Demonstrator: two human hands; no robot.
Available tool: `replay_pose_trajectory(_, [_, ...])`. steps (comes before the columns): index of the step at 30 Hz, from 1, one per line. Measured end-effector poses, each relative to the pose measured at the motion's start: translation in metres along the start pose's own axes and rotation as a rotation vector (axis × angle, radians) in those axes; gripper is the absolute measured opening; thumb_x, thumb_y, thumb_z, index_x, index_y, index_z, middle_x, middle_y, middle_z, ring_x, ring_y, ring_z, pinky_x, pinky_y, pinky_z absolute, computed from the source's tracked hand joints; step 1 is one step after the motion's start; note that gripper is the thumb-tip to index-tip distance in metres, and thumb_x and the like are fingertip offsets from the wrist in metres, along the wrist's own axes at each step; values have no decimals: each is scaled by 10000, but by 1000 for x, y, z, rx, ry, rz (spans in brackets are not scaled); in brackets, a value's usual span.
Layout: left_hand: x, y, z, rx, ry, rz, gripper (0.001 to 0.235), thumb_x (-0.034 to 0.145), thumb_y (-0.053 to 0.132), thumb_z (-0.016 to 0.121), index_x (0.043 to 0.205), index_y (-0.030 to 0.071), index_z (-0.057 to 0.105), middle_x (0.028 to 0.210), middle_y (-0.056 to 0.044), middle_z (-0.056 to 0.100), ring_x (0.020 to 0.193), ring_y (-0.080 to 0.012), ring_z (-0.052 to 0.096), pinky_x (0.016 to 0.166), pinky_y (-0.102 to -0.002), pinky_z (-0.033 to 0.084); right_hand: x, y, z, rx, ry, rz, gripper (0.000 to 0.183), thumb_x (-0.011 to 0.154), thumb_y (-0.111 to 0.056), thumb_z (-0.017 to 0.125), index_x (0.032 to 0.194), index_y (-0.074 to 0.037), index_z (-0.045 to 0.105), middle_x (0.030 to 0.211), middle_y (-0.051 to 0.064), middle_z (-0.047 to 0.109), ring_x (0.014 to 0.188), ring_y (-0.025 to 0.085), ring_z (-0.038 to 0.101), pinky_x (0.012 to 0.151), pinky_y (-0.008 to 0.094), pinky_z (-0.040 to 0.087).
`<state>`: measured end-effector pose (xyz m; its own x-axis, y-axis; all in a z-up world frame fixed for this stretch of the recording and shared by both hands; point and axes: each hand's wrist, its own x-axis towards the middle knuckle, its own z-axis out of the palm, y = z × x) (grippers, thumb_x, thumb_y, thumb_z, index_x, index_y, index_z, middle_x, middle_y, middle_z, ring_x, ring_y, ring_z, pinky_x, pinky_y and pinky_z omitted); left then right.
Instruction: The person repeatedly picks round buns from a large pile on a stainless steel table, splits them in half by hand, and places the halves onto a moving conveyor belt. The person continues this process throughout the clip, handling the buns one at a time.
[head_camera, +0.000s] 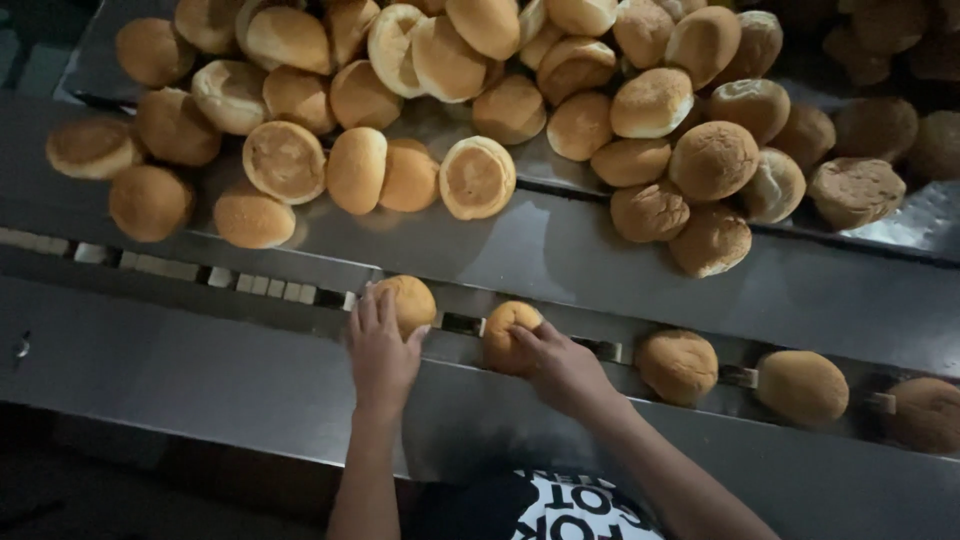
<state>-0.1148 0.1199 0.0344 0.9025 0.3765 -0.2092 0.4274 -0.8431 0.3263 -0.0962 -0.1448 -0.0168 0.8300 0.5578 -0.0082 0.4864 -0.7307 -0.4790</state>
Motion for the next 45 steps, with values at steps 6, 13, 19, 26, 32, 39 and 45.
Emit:
replay_pose_trajectory(6, [26,46,10,-136,181,356,683,948,318,706,1534,90,439,1546,-208,425,1426,-395,412,1138,-544,362,-7,6,-86,16,-379,321,521,852,-218,733,1351,-136,610,1218,213,683,1033,503,687,814,605,560])
replay_pose_trajectory(13, [113,116,28,-139,138,466,952,825,276,840,1604,73,330,1674,-215,219,1498,-516,228,1182,-586,365,69,104,-94,-85,471,411,843,818,-262,821,1546,-54,452,1567,298,350,1444,508,346,1225,531,298])
replay_pose_trajectory(19, [123,110,47,-139,211,363,852,824,114,771,1567,53,356,1558,-243,372,1330,-538,480,1042,-613,498,76,138,-71,-227,545,401,837,771,-212,799,1529,-78,468,1290,322,527,1220,513,551,972,602,509])
replay_pose_trajectory(26, [46,20,26,-1318,-102,-308,539,928,159,589,1460,90,537,1399,-204,581,1276,-384,588,1045,-540,478,47,127,-66,997,442,701,525,827,-223,809,1316,-90,669,1152,235,706,998,410,712,805,576,564])
replay_pose_trajectory(32, [3,-119,57,-1708,138,-658,263,971,150,645,1198,32,585,1226,-193,593,1148,-384,627,927,-548,529,37,119,-68,1815,377,870,345,892,-308,731,1119,-48,735,1047,189,761,870,313,773,742,482,623])
replay_pose_trajectory(39, [-18,-143,-6,-1635,412,-609,229,993,205,641,1145,41,589,1258,-153,556,1244,-308,582,999,-502,503,42,19,-71,922,161,335,716,841,-122,790,1495,-41,511,1518,270,486,1368,432,495,1080,548,460])
replay_pose_trajectory(45, [-8,-99,-1,-1341,202,-617,385,1012,302,642,1293,47,573,1313,-214,544,1242,-383,569,976,-528,484,39,-66,-37,195,18,-120,727,790,-192,853,1456,-104,575,1524,213,487,1322,428,547,982,530,512])
